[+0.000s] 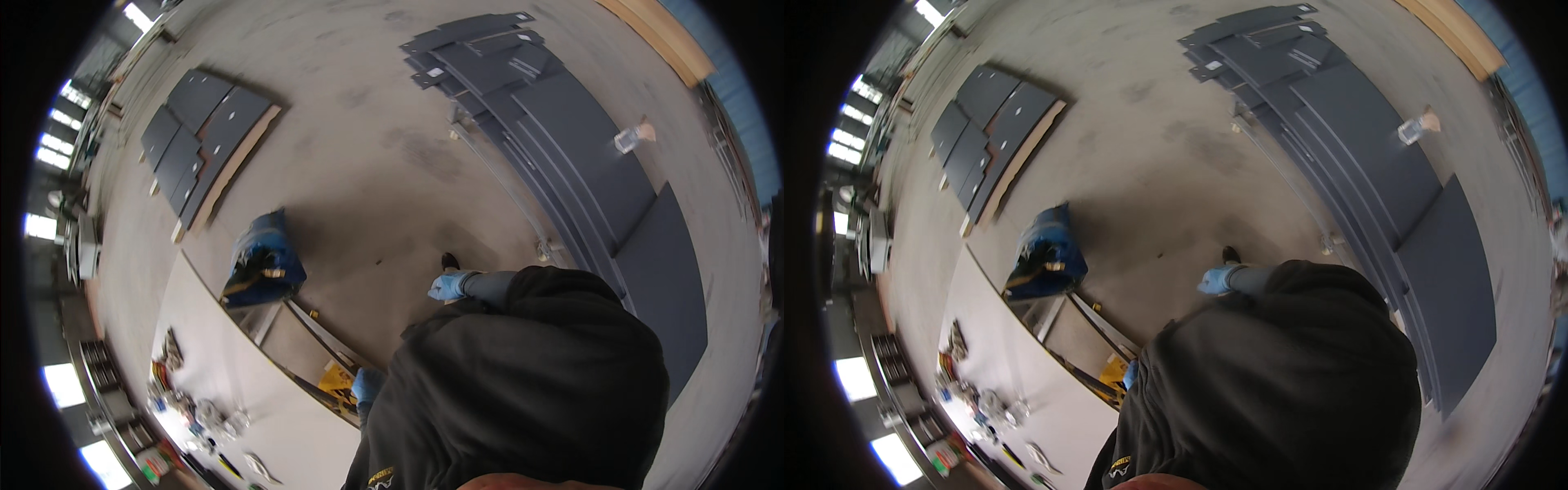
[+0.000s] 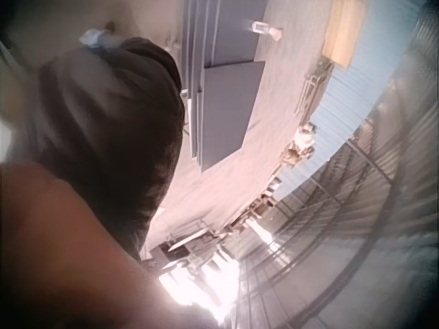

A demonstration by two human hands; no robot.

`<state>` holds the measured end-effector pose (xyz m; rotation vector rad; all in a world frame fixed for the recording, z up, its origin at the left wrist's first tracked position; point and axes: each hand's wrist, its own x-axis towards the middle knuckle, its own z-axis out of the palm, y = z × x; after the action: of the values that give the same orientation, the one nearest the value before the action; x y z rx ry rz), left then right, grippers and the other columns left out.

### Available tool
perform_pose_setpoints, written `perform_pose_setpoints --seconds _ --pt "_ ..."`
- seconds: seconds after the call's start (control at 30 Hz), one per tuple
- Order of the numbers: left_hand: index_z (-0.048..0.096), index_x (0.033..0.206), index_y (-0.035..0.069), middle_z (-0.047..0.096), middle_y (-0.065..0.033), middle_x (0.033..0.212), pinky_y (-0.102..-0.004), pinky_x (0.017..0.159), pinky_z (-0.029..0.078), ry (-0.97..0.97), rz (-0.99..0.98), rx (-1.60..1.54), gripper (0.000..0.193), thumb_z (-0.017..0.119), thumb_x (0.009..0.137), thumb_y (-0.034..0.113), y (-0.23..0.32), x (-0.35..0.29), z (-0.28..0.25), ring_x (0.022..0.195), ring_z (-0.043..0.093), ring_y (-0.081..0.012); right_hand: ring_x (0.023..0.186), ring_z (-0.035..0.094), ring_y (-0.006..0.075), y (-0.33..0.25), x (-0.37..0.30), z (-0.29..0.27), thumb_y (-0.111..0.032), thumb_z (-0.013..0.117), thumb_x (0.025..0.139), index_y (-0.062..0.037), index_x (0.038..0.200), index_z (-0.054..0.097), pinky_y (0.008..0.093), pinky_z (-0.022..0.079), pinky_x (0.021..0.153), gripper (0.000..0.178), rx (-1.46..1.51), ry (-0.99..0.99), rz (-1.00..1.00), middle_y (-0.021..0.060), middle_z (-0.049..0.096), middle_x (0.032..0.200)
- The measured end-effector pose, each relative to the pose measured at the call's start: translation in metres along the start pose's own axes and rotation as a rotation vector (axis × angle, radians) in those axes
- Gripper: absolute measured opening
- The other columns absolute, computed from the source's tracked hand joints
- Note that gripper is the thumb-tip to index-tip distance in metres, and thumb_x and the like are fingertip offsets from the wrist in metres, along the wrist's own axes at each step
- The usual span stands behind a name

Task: The person wipes several dark gray panels with a cloth, then pours liquid from a bottle onto the cloth and continues wiping. The person handles multiple panels one at a time, wiping each surface and placing them back on the floor or table.

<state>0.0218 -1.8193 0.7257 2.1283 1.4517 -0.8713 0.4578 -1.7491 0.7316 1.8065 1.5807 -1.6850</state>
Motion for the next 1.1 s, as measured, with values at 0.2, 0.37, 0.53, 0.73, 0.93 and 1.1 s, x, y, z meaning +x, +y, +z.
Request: perform_pose_setpoints --seconds 0.2,0.37,0.53,0.73,0.93,1.1 --pt "0.066 0.092 0.008 0.070 -0.0052 0.098 -0.0386 0.082 0.057 0.227 0.177 -0.426 0.017 0.065 0.093 0.025 0.010 0.087 -0.105 0.096 0.068 -0.0254 0.120 0.068 0.0366 0.090 0.000 -0.062 -0.054 0.052 0.098 -0.0101 0.117 0.078 0.0457 0.049 0.105 0.054 0.173 0.266 0.121 0.0183 0.073 0.125" --pt "0.071 0.104 0.007 0.072 -0.0059 0.109 -0.0373 0.087 0.058 0.271 0.574 -0.102 0.021 0.059 0.102 0.025 0.060 0.198 -0.111 0.103 0.069 -0.0247 0.119 0.068 0.0385 0.156 -0.017 -0.105 -0.055 0.052 0.099 -0.0117 0.124 0.075 0.0464 0.050 0.104 0.056 0.284 0.364 0.237 0.0183 0.074 0.124" --pt "0.072 0.108 0.008 0.075 -0.0095 0.117 -0.0346 0.088 0.058 0.095 0.384 -0.730 0.017 0.063 0.102 0.021 0.102 0.252 -0.153 0.104 0.073 -0.0215 0.118 0.068 0.0397 0.195 -0.044 -0.110 -0.055 0.052 0.098 -0.0081 0.121 0.075 0.0470 0.051 0.102 0.058 0.356 0.444 0.366 0.0202 0.073 0.124" --pt "0.069 0.104 0.009 0.071 -0.0089 0.111 -0.0357 0.084 0.055 -0.042 0.388 -0.682 0.015 0.061 0.102 0.022 0.094 0.292 -0.219 0.099 0.069 -0.0222 0.127 0.063 0.0398 0.183 -0.044 -0.074 -0.054 0.049 0.100 -0.0085 0.130 0.072 0.0470 0.047 0.109 0.059 0.530 0.501 0.511 0.0224 0.067 0.135" --pt "0.066 0.099 0.010 0.067 -0.0083 0.105 -0.0369 0.081 0.053 -0.268 0.427 -0.505 0.015 0.059 0.102 0.023 0.072 0.359 -0.287 0.094 0.066 -0.0228 0.131 0.060 0.0407 0.117 -0.043 -0.014 -0.060 0.048 0.100 -0.0093 0.131 0.071 0.0478 0.045 0.111 0.064 0.855 0.627 0.424 0.0203 0.067 0.137" --pt "0.063 0.095 0.011 0.064 -0.0077 0.100 -0.0379 0.078 0.051 -0.433 0.522 -0.275 0.016 0.057 0.102 0.024 0.126 0.409 -0.332 0.089 0.063 -0.0234 0.130 0.061 0.0387 0.073 -0.045 0.065 -0.060 0.047 0.101 -0.0120 0.129 0.073 0.0470 0.045 0.112 0.061 0.985 0.665 0.553 0.0165 0.069 0.136"
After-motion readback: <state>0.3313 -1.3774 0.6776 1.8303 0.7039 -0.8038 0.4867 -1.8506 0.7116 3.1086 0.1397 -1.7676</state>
